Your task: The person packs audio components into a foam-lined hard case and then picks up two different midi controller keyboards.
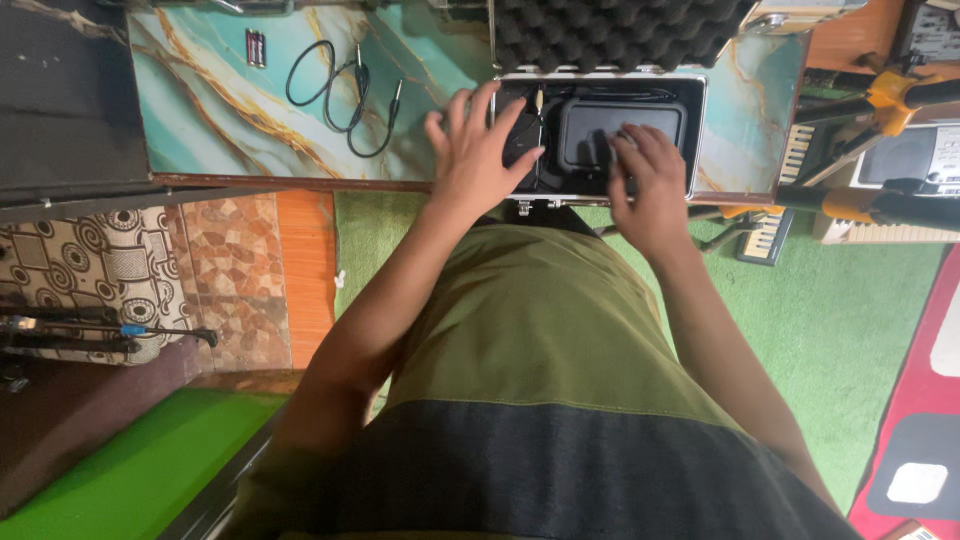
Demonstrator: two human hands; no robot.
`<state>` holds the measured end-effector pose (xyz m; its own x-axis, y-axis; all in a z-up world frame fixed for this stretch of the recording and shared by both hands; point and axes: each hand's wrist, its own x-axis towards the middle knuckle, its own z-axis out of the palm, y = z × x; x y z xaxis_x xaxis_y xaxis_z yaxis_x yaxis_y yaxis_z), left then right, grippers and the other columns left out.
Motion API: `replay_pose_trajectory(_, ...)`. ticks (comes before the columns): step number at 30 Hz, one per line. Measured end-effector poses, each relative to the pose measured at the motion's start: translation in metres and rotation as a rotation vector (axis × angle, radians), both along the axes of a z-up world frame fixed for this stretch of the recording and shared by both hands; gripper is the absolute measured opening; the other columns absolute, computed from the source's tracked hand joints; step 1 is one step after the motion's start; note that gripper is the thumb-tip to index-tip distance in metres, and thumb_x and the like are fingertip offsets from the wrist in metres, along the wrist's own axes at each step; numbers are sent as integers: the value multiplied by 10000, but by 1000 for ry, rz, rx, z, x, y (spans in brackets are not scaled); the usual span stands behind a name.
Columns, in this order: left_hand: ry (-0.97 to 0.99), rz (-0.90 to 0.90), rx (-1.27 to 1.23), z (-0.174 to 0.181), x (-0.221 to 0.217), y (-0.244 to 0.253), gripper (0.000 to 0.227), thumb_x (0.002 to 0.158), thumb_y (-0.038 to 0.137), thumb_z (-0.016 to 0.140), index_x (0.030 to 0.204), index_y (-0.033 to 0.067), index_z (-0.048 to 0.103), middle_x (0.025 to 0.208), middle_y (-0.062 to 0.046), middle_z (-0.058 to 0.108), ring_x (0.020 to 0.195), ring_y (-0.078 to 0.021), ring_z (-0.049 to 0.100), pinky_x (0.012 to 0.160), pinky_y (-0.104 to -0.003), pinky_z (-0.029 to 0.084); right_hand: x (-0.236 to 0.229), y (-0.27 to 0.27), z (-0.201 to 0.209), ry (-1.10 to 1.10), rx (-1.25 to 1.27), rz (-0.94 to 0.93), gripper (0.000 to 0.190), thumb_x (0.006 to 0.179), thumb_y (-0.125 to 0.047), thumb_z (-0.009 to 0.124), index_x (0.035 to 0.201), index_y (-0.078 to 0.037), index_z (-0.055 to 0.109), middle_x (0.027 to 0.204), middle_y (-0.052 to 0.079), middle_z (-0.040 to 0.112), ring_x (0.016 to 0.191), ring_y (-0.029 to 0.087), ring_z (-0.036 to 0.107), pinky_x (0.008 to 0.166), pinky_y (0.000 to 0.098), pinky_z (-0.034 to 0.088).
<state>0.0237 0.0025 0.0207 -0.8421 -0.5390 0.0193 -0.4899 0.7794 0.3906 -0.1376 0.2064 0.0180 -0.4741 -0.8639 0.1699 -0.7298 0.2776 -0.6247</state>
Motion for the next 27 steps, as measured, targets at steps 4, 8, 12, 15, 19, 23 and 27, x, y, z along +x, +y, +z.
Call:
replay_pose_trajectory(4,314,51,105,47,4,3,569,953,411,802,1438,176,617,1546,-96,460,1469,-356,359,1197,-561,279,-7,12,41,-168,-153,-92,273,1071,-23,586,1338,-9,640,1405,179,632,1328,359,627,1153,439,487)
replay_pose_trajectory(8,541,-5,257,92,5,4,515,1019,311,762,1471,136,587,1557,-107,505,1486,-338,437,1278,-468,337,-7,21,82,-493,-362,-139,243,1147,-65,548,1370,16,602,1328,138,611,1239,218,613,1126,350,503)
replay_pose_trajectory(12,640,-47,326,129,12,3,474,1054,265,720,1474,93,585,1516,-115,544,1452,-306,493,1266,-423,369,0,24,111,-579,-452,-137,221,1181,-91,532,1353,41,570,1265,112,638,1187,169,628,1095,312,502)
replay_pose_trajectory(15,690,-56,325,146,21,1,471,1045,267,694,1460,74,584,1500,-119,558,1444,-302,503,1265,-417,375,6,19,123,-607,-484,-115,241,1185,-115,540,1369,41,539,1275,111,643,1200,174,633,1117,315,500)
replay_pose_trajectory(19,740,-32,282,160,38,-14,467,1037,293,671,1434,62,584,1472,-112,585,1423,-298,529,1257,-409,385,15,-1,132,-616,-506,-68,273,1184,-145,563,1392,28,521,1295,111,646,1225,175,633,1141,310,492)
replay_pose_trajectory(23,773,26,252,167,64,-31,472,1040,306,660,1425,47,577,1450,-115,597,1397,-298,542,1228,-399,396,23,-30,138,-605,-483,16,291,1170,-131,586,1403,31,521,1339,119,623,1241,174,604,1151,316,466)
replay_pose_trajectory(27,808,105,214,174,96,-52,464,1044,298,657,1423,44,576,1432,-119,598,1377,-290,544,1178,-389,401,34,-73,142,-633,-481,130,284,1169,-116,587,1407,25,522,1346,114,612,1246,169,601,1130,311,450)
